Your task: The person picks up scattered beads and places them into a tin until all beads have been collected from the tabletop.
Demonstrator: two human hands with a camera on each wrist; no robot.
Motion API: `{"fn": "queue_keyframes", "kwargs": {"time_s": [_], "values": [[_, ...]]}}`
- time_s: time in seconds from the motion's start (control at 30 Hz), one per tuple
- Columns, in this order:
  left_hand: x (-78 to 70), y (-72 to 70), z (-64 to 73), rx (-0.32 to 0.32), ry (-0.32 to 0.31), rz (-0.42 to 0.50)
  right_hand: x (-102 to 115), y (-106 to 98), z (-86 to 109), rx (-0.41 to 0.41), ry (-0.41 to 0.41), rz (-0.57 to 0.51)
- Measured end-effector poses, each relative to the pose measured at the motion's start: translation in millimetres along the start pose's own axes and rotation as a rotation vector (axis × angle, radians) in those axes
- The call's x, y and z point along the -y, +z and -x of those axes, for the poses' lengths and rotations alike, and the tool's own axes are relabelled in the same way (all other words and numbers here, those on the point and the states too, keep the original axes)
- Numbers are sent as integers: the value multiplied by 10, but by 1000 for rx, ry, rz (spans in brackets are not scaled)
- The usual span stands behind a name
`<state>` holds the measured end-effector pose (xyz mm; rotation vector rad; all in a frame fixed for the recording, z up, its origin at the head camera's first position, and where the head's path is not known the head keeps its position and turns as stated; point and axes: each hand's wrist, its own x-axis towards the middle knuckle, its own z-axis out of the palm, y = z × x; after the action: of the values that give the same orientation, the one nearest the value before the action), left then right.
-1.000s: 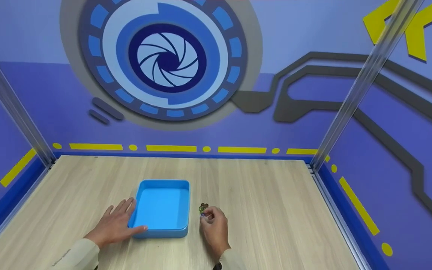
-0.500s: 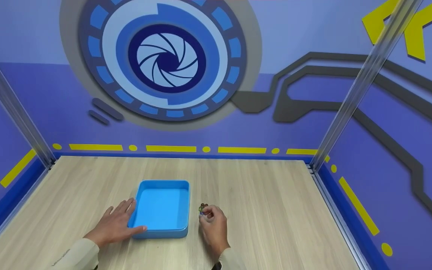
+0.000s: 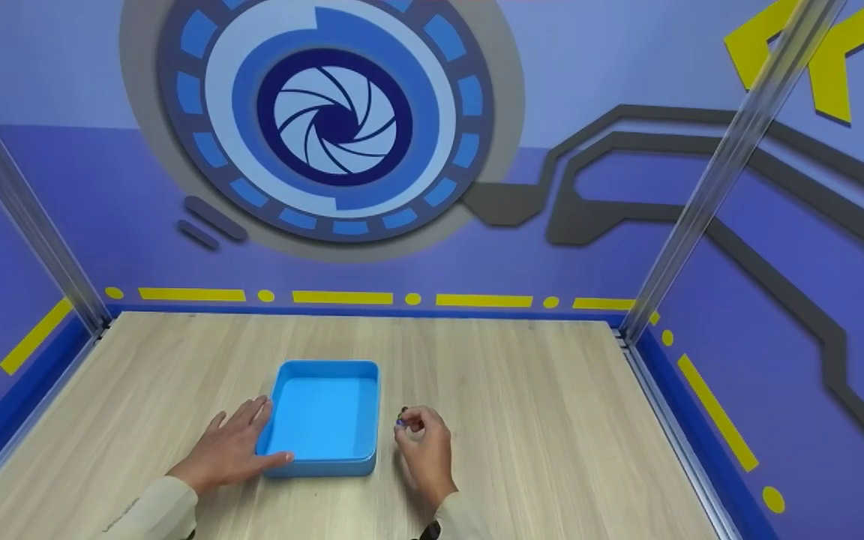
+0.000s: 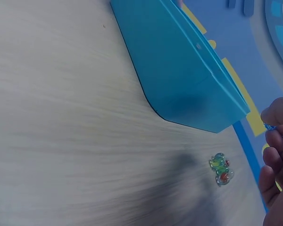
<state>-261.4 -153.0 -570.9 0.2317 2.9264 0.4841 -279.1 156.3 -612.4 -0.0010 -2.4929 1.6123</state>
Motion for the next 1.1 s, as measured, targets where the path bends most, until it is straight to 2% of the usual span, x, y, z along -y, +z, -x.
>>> {"fn": "queue_keyframes", "kwargs": {"time_s": [0.2,0.53,0.83,1.1], "values": [[21,-7,8,3,-9,-11,28,1,3,17,-20,-21],[29,-7,15,-16,10,13,84,21,9,10,-45,21],[26,24,8,-5,-16,2,131,32,15,12,-59,9],[40,56,34,-80,25,-38,155,42,7,21,-88,-9]]}}
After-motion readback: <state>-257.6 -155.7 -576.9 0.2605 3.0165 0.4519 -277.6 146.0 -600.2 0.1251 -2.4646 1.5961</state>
